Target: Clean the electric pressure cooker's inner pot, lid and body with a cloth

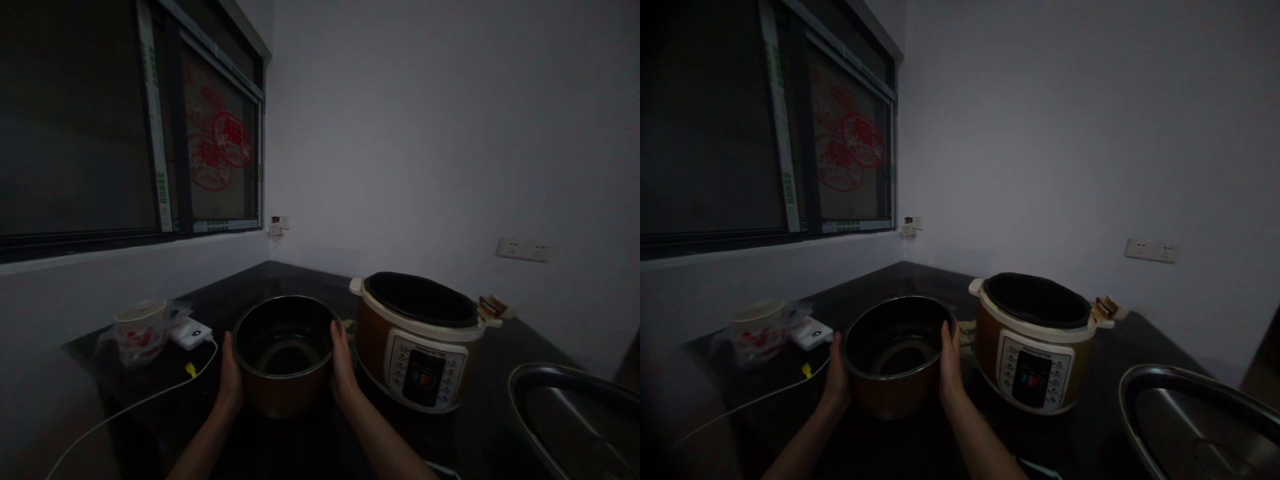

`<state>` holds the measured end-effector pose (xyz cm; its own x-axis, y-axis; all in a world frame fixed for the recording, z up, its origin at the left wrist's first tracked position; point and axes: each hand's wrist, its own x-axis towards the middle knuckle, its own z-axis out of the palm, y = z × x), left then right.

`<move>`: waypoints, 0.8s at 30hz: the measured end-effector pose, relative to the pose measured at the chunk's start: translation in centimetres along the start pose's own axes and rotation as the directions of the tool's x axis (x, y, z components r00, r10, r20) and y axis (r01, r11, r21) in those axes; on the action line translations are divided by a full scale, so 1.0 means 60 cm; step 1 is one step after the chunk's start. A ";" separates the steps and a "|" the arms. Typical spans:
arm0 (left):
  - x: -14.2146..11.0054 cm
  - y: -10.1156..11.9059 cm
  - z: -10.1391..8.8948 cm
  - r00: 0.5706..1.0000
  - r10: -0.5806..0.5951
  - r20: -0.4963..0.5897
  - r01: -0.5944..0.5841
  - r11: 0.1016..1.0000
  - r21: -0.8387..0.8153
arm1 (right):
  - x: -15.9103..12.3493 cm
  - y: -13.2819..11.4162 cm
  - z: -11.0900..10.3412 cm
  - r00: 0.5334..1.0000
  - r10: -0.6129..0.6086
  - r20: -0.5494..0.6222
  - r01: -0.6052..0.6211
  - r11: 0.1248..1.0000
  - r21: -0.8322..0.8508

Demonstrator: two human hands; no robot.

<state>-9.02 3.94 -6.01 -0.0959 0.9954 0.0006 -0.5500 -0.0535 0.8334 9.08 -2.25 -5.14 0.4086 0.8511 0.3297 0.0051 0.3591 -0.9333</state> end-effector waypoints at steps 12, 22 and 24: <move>-0.110 0.196 0.167 0.918 0.358 0.169 -0.286 0.895 -0.343 | -0.041 -0.308 -0.028 0.905 -0.413 -0.098 0.421 0.903 0.084; -0.122 0.195 0.424 0.558 0.303 0.773 -0.366 0.925 -0.098 | 0.012 -0.485 -0.239 0.810 -0.534 -0.240 0.490 0.843 -0.222; -0.109 0.190 0.461 0.561 0.177 0.809 -0.371 0.927 0.055 | 0.032 -0.502 -0.270 0.818 -0.494 -0.296 0.401 0.857 -0.323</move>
<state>8.29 -0.96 18.80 0.5201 0.6133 0.5944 -0.4288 -0.4144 0.8027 24.51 -17.65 21.27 0.6013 0.4055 0.6885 0.4628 0.5256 -0.7138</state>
